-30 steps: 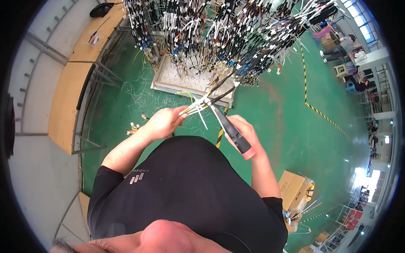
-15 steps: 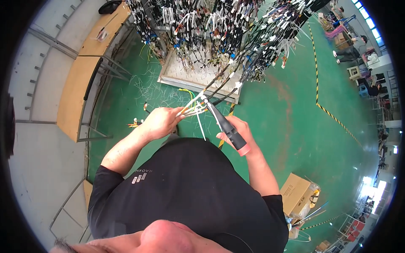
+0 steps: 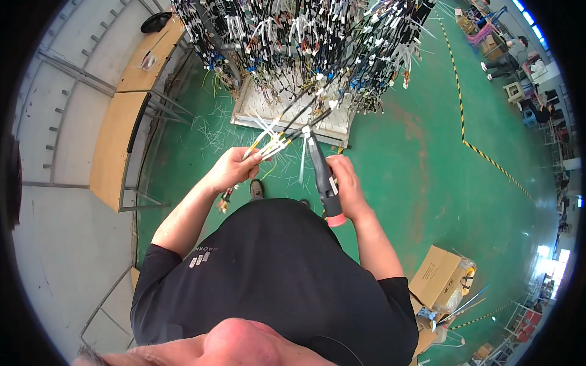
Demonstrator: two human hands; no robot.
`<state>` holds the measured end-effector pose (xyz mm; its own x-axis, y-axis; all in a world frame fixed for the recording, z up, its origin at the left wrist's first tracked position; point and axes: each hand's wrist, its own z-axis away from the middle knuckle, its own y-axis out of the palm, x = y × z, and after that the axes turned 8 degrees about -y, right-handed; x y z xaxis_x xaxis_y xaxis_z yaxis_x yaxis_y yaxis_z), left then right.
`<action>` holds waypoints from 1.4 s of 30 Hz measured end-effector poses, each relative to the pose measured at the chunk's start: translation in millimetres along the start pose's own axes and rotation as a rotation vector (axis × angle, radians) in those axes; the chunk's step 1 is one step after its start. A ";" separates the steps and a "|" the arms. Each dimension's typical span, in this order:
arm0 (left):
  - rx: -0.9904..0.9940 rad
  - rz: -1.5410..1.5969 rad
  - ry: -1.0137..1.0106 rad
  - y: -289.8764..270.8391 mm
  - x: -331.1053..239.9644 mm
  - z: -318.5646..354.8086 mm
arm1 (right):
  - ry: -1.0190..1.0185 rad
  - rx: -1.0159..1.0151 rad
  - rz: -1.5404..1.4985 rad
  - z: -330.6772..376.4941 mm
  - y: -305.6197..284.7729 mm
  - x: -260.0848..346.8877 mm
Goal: Using a tensioning tool to secure cable ties on wire harnesses.
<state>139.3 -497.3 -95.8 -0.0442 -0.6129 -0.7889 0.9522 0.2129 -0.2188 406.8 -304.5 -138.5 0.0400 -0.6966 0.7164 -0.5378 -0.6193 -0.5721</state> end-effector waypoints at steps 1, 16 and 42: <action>0.060 0.136 -0.010 0.2 -1.0 -0.3 | -0.055 -0.054 0.140 -2.9 1.7 3.0; -0.413 -0.384 0.203 19.2 -3.1 8.3 | 0.325 0.084 -0.855 8.5 -18.1 45.0; -0.791 -0.684 0.659 23.3 19.3 -0.6 | 0.492 0.199 -0.807 0.5 -20.8 56.7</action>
<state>160.5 -503.8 -116.4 -0.8228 -0.3275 -0.4645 0.2392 0.5418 -0.8057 420.6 -331.2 -86.2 -0.0464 0.1672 0.9848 -0.3481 -0.9268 0.1409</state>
